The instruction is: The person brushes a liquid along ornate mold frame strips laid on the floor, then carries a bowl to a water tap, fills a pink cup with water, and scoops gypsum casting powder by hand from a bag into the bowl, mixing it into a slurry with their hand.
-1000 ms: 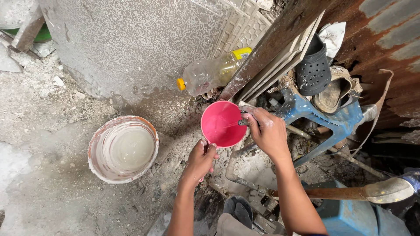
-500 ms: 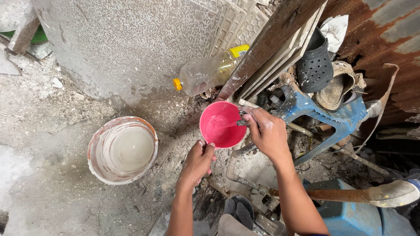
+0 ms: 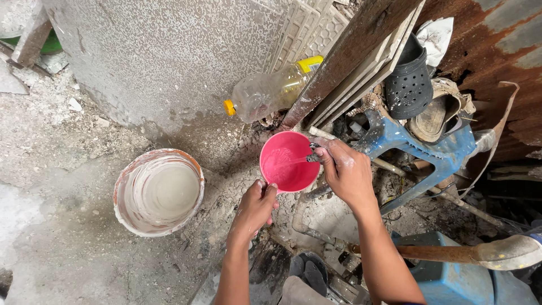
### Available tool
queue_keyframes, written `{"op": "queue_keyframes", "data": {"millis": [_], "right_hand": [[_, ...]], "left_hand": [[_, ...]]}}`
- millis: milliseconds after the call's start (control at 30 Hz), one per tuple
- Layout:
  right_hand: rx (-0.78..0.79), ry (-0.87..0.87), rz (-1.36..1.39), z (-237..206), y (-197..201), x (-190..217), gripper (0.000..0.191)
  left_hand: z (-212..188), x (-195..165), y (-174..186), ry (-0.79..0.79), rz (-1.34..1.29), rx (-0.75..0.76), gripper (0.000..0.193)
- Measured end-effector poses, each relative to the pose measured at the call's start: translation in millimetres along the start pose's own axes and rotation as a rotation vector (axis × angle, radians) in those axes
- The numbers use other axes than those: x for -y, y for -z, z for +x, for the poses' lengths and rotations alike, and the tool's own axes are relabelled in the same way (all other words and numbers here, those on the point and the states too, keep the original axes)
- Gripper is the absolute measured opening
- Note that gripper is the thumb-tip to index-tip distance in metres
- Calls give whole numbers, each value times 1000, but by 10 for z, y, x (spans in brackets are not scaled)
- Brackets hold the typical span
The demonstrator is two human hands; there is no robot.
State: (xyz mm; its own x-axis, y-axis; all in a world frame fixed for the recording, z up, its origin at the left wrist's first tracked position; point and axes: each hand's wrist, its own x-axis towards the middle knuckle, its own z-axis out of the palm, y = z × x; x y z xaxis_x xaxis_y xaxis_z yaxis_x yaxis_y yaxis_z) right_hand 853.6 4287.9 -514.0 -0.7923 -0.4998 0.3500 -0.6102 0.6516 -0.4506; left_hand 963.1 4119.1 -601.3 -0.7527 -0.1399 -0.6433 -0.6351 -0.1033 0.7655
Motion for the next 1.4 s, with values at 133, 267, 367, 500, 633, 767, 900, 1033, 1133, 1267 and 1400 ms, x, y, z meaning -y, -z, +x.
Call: {"op": "queue_keyframes", "data": {"millis": [133, 267, 367, 500, 633, 767, 900, 1033, 1133, 1267, 1400], "right_hand": [[-7, -5, 4, 0, 9, 18, 18], [15, -51, 0, -1, 14, 30, 18], [18, -53, 1, -7, 13, 31, 20], [-6, -48, -7, -14, 2, 17, 20], [-16, -45, -2, -31, -9, -15, 21], [-8, -108, -22, -37, -25, -45, 22], [-3, -159, 35, -32, -16, -52, 23], [3, -109, 67, -31, 24, -47, 32], [8, -66, 63, -32, 47, -43, 35], [7, -67, 55, -33, 55, -35, 32], [-8, -48, 73, -30, 54, -23, 32]], "left_hand": [[-8, -7, 6, 24, 3, -1, 39], [-21, -24, 17, 28, 7, 11, 40], [-47, -48, 39, 57, 24, 18, 40], [-101, -88, 77, 19, 32, 28, 40], [-151, -125, 87, 15, 37, 30, 40], [-180, -149, 89, 17, 58, 14, 40], [-193, -159, 87, 15, 71, 14, 41], [-194, -169, 78, 3, 58, 15, 41], [-199, -173, 74, 8, 50, 23, 42], [-198, -179, 73, 35, 81, 28, 43], [-196, -169, 77, 34, 67, 28, 44]]}}
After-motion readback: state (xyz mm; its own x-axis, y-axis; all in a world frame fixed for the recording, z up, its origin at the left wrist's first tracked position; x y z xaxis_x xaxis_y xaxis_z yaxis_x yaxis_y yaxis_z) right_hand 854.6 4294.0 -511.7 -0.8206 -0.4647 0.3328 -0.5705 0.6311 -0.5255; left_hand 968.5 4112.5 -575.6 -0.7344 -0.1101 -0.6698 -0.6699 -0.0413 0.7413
